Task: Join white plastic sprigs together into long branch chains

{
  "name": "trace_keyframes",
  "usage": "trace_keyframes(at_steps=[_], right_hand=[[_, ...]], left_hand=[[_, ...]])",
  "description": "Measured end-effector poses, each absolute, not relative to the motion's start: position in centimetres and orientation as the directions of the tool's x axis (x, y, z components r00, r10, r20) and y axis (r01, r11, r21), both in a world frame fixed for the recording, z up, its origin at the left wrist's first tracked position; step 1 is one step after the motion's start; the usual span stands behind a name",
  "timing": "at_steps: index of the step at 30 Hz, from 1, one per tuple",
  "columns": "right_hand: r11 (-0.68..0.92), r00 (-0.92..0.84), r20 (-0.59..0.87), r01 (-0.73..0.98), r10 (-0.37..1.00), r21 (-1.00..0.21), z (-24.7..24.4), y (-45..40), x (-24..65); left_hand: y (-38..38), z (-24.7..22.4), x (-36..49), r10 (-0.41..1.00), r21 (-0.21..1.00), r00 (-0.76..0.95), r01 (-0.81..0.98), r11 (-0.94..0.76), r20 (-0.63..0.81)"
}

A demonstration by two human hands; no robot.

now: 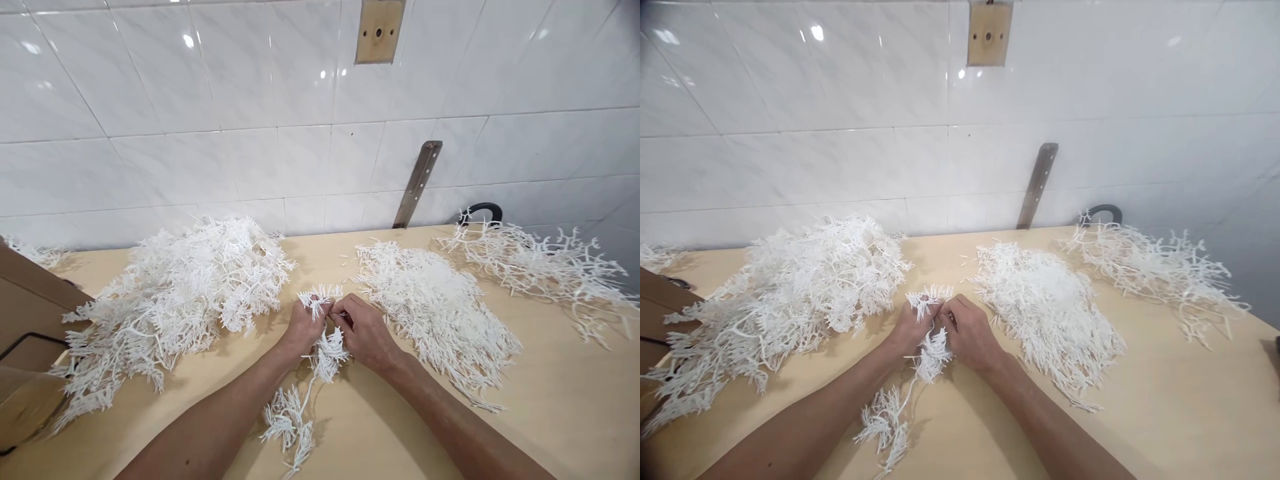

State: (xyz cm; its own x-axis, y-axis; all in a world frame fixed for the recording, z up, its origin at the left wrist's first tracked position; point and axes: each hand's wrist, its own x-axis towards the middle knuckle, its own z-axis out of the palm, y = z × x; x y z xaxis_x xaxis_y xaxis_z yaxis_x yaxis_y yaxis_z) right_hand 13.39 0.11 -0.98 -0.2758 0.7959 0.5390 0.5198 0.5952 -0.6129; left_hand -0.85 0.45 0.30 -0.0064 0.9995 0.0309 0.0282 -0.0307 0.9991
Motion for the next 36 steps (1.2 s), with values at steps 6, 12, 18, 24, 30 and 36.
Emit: trace_keyframes(at_steps=[6,12,18,24,30,36], right_hand=[[0.746,-0.502,0.555,0.387,0.663,-0.542,-0.2,-0.7,12.9],[0.559,-0.171,0.568,0.537,0.805,-0.631,0.9,0.3,14.7],[0.254,0.21,0.704,0.832,0.679,-0.493,2.0,3.1,22.1],[0.015,0.37,0.722,0.885,0.584,-0.465,3.6,3.2,25.7],[0.198,-0.01,0.226,0.522,0.974,-0.829,3.8,1.4,20.2],[0.217,-0.306,0.082,0.441,0.948,-0.871,2.0,0.8,16.7]], left_hand=[[0.6,0.8,-1.2,1.0,1.0,0.003,-0.007,0.03,-0.03],[1.4,0.0,-1.9,0.986,0.993,0.129,-0.047,0.112,-0.105],[1.8,-0.8,-1.6,0.974,0.989,0.176,-0.014,0.147,-0.143],[1.7,-1.1,-1.7,0.965,0.991,0.23,-0.015,0.131,-0.124],[1.2,-0.6,-1.9,0.95,0.991,0.3,0.125,0.056,-0.091],[0.9,0.8,-1.8,0.924,0.99,0.379,0.137,-0.007,-0.046]])
